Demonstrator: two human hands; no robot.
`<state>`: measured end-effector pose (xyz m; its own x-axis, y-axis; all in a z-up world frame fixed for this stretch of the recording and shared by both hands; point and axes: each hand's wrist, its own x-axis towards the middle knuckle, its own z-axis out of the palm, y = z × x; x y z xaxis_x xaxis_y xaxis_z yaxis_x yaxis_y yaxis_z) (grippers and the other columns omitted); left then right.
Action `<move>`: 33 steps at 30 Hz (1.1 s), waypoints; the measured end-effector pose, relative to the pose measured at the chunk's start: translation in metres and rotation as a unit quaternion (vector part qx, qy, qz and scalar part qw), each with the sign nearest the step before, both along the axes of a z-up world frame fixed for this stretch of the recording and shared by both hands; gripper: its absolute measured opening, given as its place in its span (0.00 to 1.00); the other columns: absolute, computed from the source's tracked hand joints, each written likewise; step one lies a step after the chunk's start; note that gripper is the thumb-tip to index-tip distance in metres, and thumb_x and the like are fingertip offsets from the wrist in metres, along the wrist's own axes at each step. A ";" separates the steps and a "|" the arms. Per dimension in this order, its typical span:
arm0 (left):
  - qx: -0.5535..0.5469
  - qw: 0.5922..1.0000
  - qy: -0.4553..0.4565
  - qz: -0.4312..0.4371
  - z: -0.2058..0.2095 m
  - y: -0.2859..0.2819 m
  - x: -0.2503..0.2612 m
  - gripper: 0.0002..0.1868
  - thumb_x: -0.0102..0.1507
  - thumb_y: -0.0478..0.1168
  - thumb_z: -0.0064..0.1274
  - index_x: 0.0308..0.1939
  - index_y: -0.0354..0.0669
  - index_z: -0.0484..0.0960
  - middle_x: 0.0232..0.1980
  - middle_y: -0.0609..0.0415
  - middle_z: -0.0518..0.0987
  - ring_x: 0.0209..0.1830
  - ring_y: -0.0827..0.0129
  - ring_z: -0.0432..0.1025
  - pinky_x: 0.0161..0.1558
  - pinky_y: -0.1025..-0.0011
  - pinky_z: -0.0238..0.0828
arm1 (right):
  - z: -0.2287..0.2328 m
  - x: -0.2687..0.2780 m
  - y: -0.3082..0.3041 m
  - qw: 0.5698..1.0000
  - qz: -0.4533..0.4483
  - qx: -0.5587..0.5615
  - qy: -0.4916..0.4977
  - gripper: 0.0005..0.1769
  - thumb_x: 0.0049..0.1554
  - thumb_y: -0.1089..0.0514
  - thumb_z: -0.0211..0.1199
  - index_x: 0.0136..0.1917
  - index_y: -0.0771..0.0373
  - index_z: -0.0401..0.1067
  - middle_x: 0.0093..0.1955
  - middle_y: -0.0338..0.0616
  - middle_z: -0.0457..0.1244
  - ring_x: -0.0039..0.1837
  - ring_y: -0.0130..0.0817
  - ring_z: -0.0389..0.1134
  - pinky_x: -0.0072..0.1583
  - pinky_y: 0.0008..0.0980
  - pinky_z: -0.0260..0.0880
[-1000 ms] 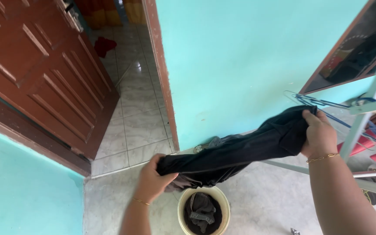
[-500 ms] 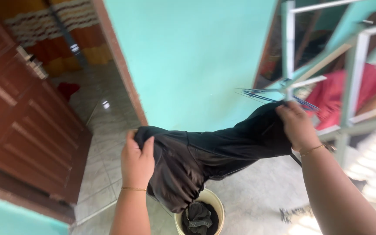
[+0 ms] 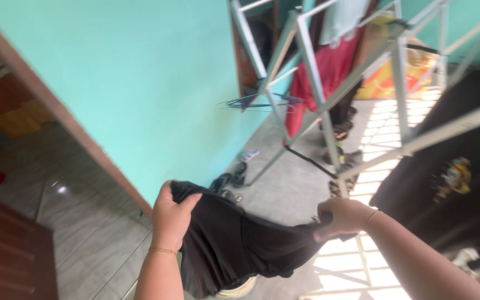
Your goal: Hang various pieces of laundry on a portable drying rack outdoors.
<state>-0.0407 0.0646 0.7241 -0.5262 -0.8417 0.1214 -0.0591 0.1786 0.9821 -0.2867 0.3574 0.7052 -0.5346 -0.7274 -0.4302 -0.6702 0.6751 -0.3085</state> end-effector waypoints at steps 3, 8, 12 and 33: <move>0.048 0.998 0.003 -0.050 -0.014 0.023 -0.020 0.14 0.57 0.33 0.63 0.44 0.40 0.77 0.40 0.59 0.80 0.39 0.75 0.73 0.45 0.73 0.71 | -0.010 -0.007 0.042 0.993 -0.052 0.098 -0.050 0.25 0.46 0.40 0.76 0.49 0.55 0.74 0.49 0.44 0.71 0.54 0.38 0.76 0.58 0.37 0.76; 0.030 0.983 -0.031 -0.180 -0.010 0.079 -0.063 0.18 0.52 0.31 0.65 0.44 0.37 0.78 0.40 0.59 0.82 0.40 0.75 0.75 0.46 0.73 0.72 | -0.074 -0.073 0.127 0.983 -0.178 -0.026 0.043 0.18 0.62 0.44 0.60 0.55 0.59 0.76 0.50 0.44 0.70 0.54 0.39 0.70 0.59 0.37 0.69; -0.068 0.959 -0.116 -0.251 0.017 0.156 -0.107 0.30 0.46 0.32 0.71 0.50 0.42 0.75 0.40 0.59 0.82 0.42 0.73 0.76 0.48 0.73 0.71 | -0.067 -0.098 0.203 0.922 -0.305 -0.203 -0.124 0.21 0.58 0.57 0.61 0.64 0.59 0.70 0.52 0.42 0.70 0.53 0.34 0.72 0.57 0.33 0.72; 0.291 0.844 -0.095 -0.441 -0.045 0.366 -0.256 0.66 0.41 0.90 0.15 0.65 0.54 0.75 0.60 0.55 0.84 0.49 0.61 0.80 0.48 0.54 0.75 | 0.013 -0.231 0.469 0.524 -0.058 -0.738 -0.421 0.13 0.64 0.70 0.58 0.61 0.68 0.64 0.56 0.53 0.66 0.57 0.41 0.70 0.57 0.39 0.72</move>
<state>-0.2971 0.4305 0.6786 -0.9427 -0.0009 -0.3336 -0.3207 -0.2733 0.9069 -0.5173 0.8268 0.7185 -0.6848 -0.5844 0.4354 0.1427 -0.6934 -0.7063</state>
